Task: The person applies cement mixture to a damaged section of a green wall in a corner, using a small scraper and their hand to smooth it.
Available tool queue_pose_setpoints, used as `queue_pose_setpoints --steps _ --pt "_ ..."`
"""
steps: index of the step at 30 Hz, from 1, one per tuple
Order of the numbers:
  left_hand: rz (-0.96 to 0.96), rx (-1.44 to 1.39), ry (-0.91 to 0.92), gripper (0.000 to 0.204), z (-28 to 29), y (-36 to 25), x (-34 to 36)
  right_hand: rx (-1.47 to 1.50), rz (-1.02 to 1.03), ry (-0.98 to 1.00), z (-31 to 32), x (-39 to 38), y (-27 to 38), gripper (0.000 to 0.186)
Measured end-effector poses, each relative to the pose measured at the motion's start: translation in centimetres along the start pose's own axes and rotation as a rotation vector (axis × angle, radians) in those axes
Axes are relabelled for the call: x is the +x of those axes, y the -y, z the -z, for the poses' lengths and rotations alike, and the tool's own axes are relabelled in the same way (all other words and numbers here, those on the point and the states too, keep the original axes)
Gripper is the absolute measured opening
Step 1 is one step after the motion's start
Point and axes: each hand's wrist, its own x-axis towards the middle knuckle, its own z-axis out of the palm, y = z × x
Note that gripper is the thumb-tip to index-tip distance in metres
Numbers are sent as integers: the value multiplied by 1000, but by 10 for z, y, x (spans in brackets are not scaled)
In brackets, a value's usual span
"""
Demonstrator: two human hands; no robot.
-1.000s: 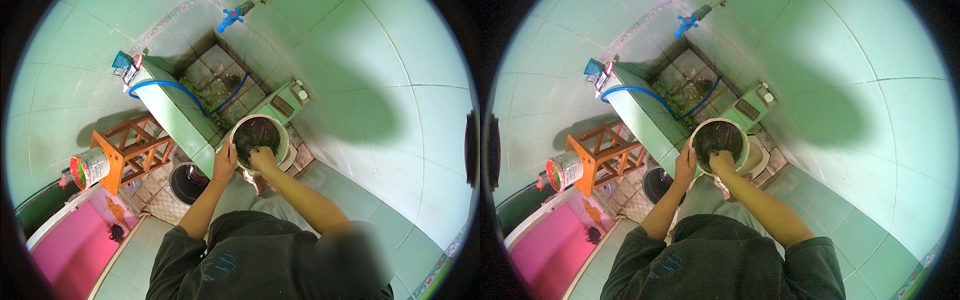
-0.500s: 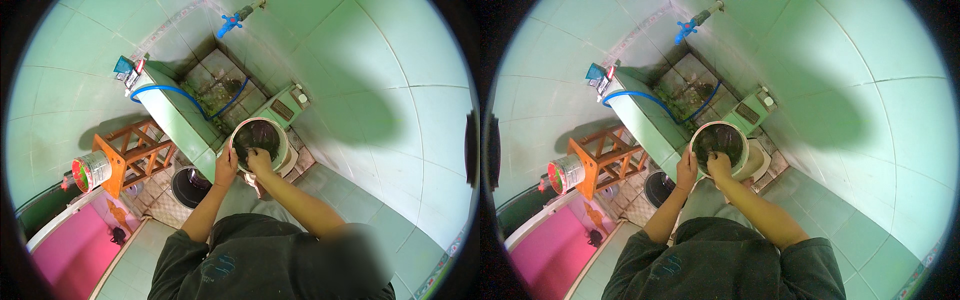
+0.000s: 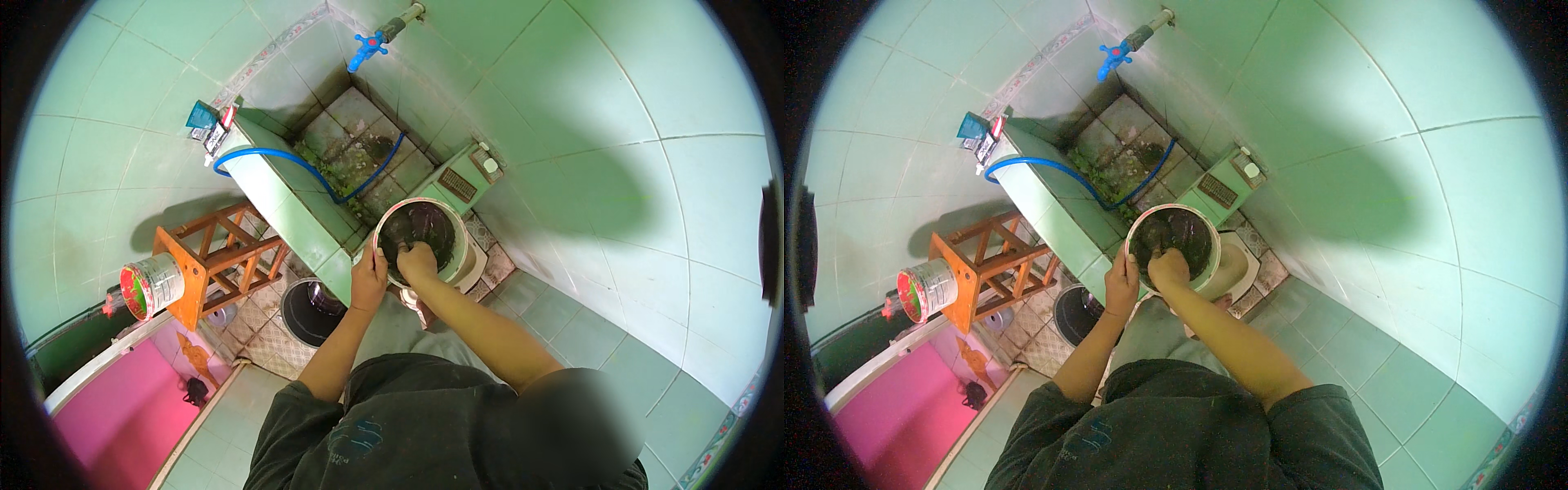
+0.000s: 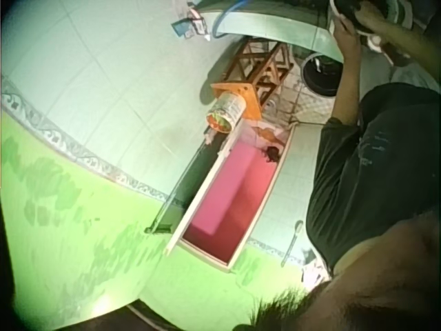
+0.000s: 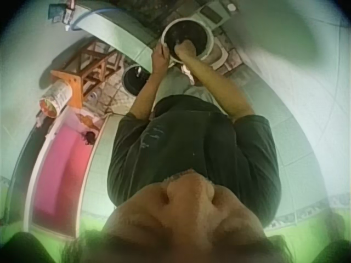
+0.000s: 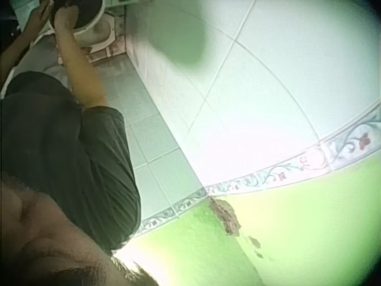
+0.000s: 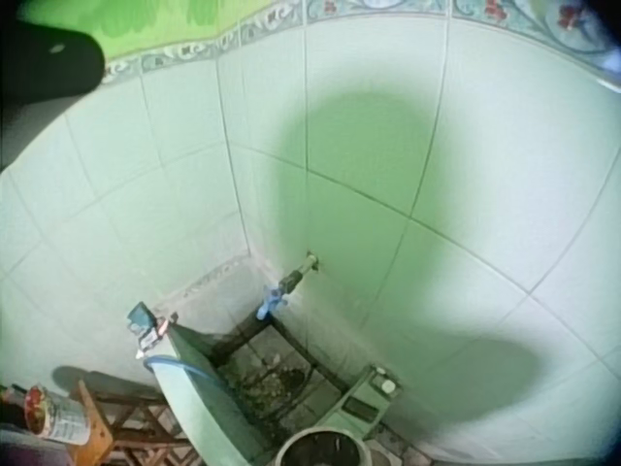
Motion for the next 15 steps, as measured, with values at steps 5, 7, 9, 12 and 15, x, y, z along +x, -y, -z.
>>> queue_pose_setpoints --steps 5,7,9,12,15 --pt "0 54 13 37 2 -5 1 63 -28 33 5 1 -3 42" --pt "-32 59 -4 36 1 -5 1 82 -20 14 3 1 -5 42" --pt "-64 64 -22 36 0 -4 2 147 -68 38 4 0 -6 41" --pt "-92 86 -25 36 -2 0 2 90 -23 -51 6 2 -5 40" --pt "-86 71 -28 36 -3 0 1 44 55 -124 15 15 -8 38"
